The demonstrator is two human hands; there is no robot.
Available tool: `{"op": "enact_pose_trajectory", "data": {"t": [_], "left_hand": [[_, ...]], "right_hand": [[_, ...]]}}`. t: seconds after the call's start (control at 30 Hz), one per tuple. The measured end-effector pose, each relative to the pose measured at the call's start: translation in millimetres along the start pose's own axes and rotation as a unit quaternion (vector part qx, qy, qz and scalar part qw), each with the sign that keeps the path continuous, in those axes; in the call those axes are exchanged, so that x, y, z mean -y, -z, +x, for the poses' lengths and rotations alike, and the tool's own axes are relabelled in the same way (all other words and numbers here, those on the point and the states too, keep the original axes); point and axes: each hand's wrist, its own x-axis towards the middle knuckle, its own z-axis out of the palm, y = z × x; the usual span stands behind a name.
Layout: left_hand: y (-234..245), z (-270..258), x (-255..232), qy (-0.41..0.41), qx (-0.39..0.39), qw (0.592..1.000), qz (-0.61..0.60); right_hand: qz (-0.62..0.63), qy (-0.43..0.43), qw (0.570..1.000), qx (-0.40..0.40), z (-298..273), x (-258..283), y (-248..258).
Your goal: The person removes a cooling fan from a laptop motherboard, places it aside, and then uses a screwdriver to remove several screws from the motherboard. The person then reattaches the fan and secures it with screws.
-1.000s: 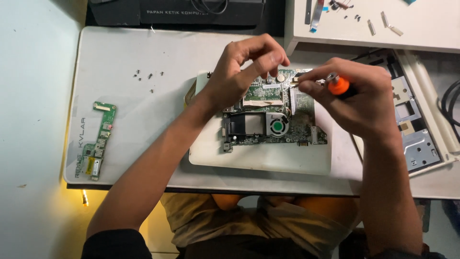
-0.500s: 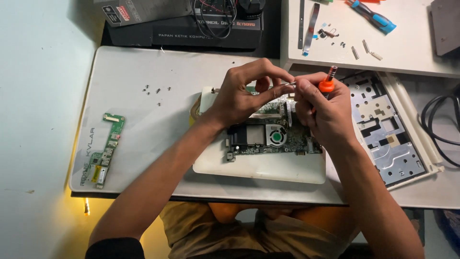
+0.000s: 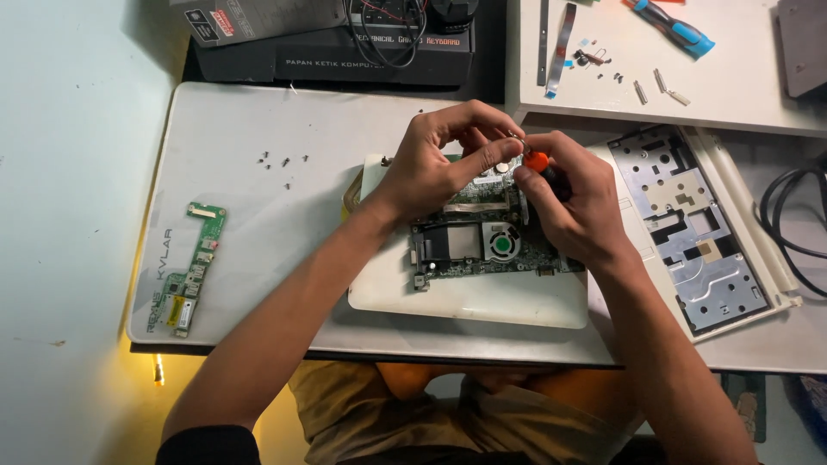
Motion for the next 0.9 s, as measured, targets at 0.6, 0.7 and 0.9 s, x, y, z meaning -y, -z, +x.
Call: {"op": "enact_pose_trajectory", "data": {"t": [0.6,0.7,0.9], "left_hand": [[1.8,0.9,1.7,-0.014,0.010,1.000,0.015],[2.6,0.9,5.1,-0.021,0.015,0.999,0.029],[3.2,2.0,7.6,-0.003,0.033,0.999,0.017]], "right_hand": [[-0.018,0.038,0.999,-0.010,4.1,-3.1,4.9],[-0.040,0.046,0.998,-0.008,3.4,-5.2,5.6],[0.119,-0.038,0.992,0.007,2.7,-2.3,6.2]]}}
